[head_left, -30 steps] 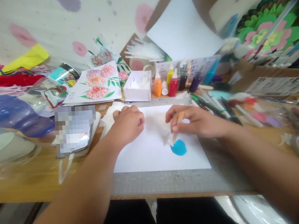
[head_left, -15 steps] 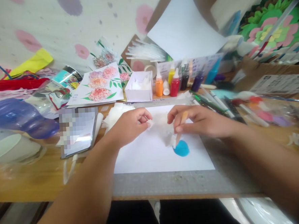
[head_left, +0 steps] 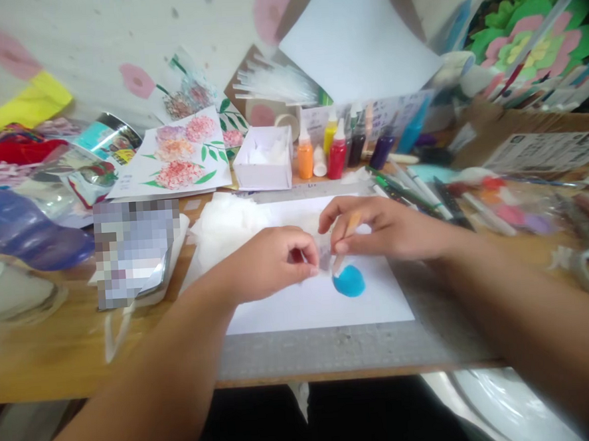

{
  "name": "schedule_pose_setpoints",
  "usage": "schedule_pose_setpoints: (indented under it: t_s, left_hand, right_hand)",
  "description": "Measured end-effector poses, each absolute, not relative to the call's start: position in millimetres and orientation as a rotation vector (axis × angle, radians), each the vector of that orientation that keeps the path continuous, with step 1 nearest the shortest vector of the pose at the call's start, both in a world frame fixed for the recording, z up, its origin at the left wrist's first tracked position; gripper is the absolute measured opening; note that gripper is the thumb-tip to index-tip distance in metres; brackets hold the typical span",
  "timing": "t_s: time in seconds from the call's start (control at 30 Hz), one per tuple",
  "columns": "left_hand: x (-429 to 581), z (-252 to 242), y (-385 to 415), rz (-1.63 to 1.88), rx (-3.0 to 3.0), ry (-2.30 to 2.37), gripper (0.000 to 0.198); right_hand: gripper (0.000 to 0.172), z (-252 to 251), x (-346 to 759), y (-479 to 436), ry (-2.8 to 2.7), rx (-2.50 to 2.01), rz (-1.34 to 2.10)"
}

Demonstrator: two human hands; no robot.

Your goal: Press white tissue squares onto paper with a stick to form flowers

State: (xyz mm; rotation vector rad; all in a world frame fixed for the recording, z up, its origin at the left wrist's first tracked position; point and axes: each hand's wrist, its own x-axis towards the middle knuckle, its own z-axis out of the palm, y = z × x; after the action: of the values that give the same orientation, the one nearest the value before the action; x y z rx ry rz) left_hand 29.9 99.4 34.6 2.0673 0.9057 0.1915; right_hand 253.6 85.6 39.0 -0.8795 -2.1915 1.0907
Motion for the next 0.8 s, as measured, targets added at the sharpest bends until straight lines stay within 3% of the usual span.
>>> schedule_pose_setpoints:
  t_s: [0.23, 0.53, 0.67, 0.8]
  left_hand:
    - [40.0, 23.6, 93.2, 0.190, 2.091, 1.034, 0.017]
    - [37.3, 32.6, 90.6, 0.185, 1.865, 0.709, 0.013]
    - [41.0, 31.4, 90.8, 0.186, 1.872, 0.744, 0.019]
    - [41.4, 28.1, 91.9, 0.167, 1.883, 0.775, 0.010]
  right_hand:
    - [0.008, 39.8, 252.6, 86.3, -2.190, -0.865, 1.068]
    - [0.009, 37.0, 253.5, 86.8, -2.186, -0.861, 1.075]
    - [0.008, 35.9, 254.1, 87.5, -2.159, -0.866, 1.083]
    - [0.008, 36.2, 254.2, 87.8, -2.156, -0.861, 1.079]
